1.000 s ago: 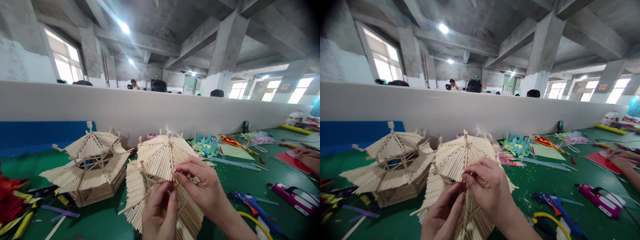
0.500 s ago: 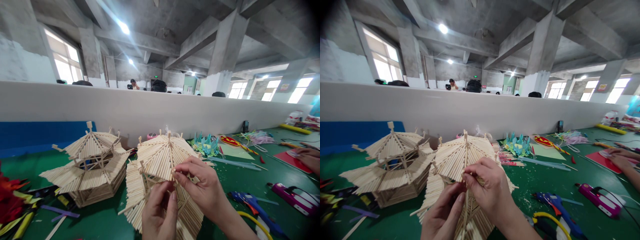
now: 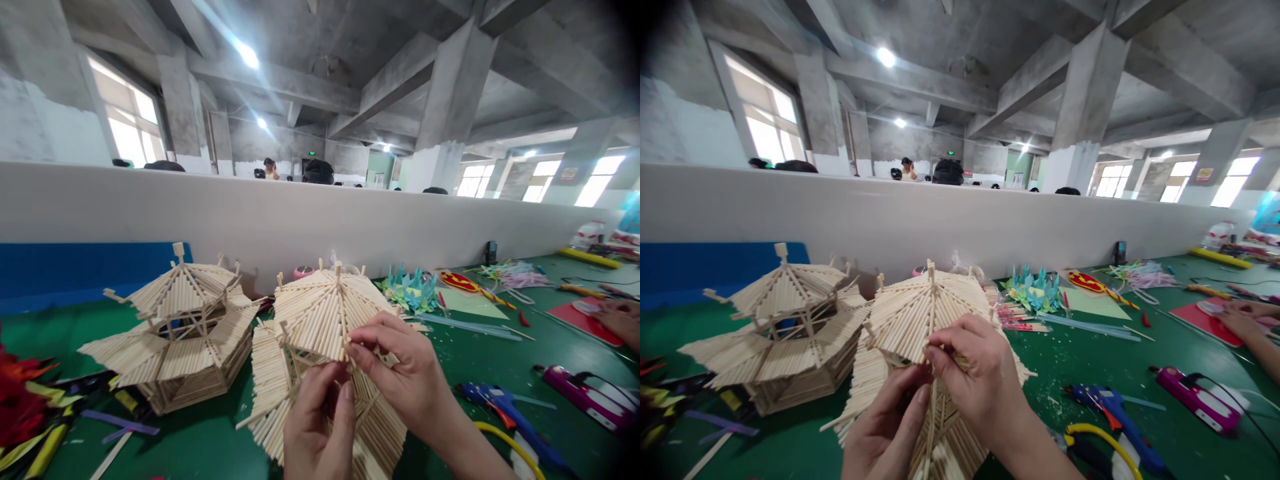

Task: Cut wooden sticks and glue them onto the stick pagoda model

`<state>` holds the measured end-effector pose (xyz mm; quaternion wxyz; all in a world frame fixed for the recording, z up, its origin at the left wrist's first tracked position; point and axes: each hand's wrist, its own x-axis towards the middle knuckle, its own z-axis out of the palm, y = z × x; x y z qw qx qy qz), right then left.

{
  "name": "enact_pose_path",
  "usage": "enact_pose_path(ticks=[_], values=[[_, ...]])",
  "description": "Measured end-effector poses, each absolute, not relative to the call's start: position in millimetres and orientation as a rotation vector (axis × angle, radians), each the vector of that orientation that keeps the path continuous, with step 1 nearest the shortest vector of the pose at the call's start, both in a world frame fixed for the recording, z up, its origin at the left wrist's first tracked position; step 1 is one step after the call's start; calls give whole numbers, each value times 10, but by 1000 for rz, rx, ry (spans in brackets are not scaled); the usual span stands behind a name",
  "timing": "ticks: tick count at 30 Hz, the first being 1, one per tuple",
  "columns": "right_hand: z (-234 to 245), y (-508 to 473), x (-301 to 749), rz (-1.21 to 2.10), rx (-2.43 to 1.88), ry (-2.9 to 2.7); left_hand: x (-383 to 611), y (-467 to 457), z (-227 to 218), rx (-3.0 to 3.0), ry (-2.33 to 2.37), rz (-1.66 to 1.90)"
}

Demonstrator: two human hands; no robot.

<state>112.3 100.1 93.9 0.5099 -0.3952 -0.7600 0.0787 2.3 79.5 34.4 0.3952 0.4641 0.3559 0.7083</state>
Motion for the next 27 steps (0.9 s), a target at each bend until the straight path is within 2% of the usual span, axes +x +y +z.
enact_pose_path(ticks=[27], values=[[930,985,1116,205,-953,-1812,45,813,315,1175,928,1861]])
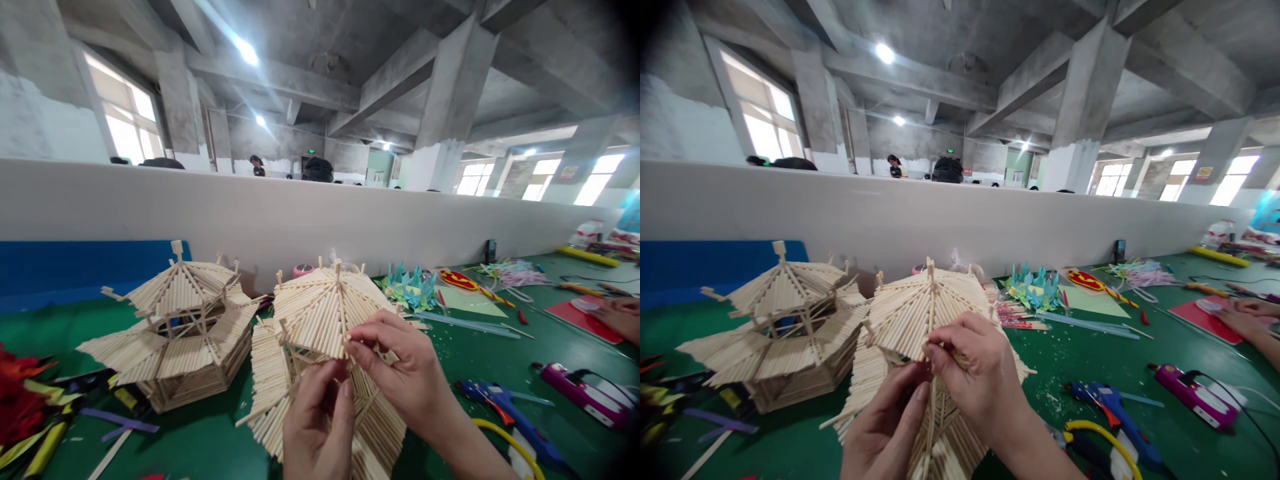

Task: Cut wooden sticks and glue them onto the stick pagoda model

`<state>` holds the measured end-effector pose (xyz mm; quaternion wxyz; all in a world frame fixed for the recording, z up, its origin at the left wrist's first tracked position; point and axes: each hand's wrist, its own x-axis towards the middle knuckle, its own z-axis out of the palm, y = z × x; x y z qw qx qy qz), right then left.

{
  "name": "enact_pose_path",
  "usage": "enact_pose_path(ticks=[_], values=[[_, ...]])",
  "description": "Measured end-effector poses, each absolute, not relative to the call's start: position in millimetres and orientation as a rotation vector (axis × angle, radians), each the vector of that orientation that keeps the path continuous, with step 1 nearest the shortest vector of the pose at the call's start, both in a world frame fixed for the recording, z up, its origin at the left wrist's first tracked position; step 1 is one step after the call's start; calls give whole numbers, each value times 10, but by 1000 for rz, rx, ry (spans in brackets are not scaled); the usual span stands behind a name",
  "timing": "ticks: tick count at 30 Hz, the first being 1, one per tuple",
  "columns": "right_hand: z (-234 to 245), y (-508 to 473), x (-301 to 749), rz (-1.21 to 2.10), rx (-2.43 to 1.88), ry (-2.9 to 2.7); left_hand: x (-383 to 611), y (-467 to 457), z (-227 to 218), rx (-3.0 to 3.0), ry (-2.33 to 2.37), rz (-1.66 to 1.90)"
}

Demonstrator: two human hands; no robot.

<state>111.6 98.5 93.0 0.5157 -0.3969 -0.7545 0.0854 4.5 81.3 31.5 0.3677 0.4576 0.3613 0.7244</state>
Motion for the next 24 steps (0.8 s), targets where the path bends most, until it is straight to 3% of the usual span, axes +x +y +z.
enact_pose_path(ticks=[24], values=[[918,986,1140,186,-954,-1829,18,807,314,1180,900,1823]])
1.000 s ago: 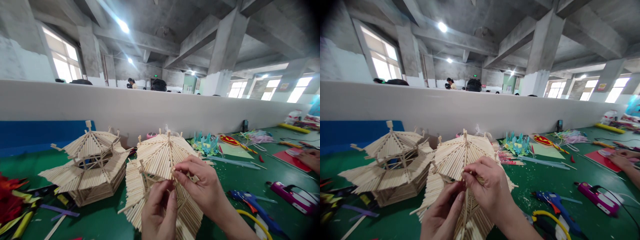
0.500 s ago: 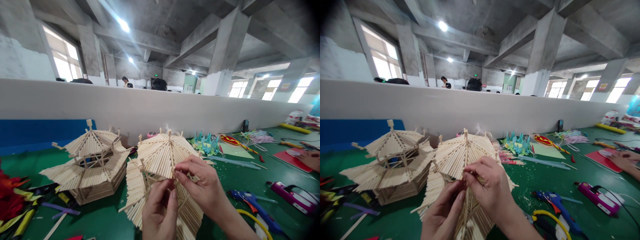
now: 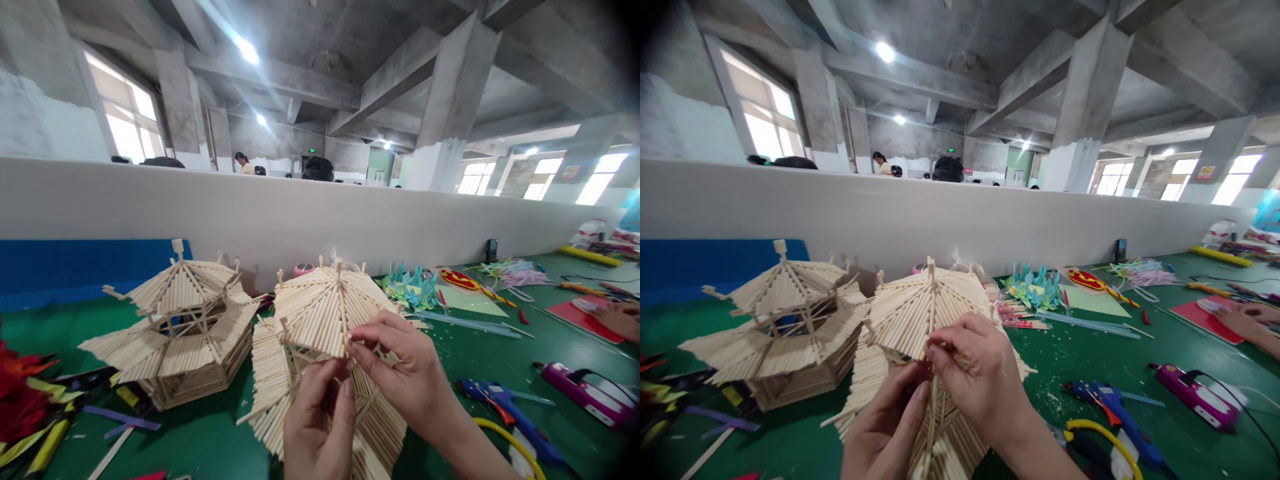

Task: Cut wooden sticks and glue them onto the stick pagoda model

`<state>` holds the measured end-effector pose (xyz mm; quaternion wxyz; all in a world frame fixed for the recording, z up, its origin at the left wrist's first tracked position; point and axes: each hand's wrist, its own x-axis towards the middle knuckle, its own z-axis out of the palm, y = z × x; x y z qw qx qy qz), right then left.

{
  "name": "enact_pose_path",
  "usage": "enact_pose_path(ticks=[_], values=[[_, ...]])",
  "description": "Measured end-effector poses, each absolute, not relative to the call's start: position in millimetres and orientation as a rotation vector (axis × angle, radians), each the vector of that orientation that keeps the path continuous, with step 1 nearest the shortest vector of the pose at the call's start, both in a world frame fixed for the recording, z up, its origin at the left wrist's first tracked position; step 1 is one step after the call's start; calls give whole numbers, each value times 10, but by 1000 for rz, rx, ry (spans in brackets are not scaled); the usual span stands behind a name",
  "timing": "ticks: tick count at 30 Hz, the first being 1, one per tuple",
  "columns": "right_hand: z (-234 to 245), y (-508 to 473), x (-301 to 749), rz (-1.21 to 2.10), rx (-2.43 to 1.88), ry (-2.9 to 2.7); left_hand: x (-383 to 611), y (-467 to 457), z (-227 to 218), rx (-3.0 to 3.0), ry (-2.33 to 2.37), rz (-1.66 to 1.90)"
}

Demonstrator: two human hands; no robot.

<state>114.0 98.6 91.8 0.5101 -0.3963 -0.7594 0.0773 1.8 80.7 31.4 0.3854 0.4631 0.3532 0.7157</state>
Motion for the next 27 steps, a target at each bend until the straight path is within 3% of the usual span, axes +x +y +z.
enact_pose_path(ticks=[27], values=[[908,963,1100,168,-991,-1804,5,807,323,1209,887,1810]])
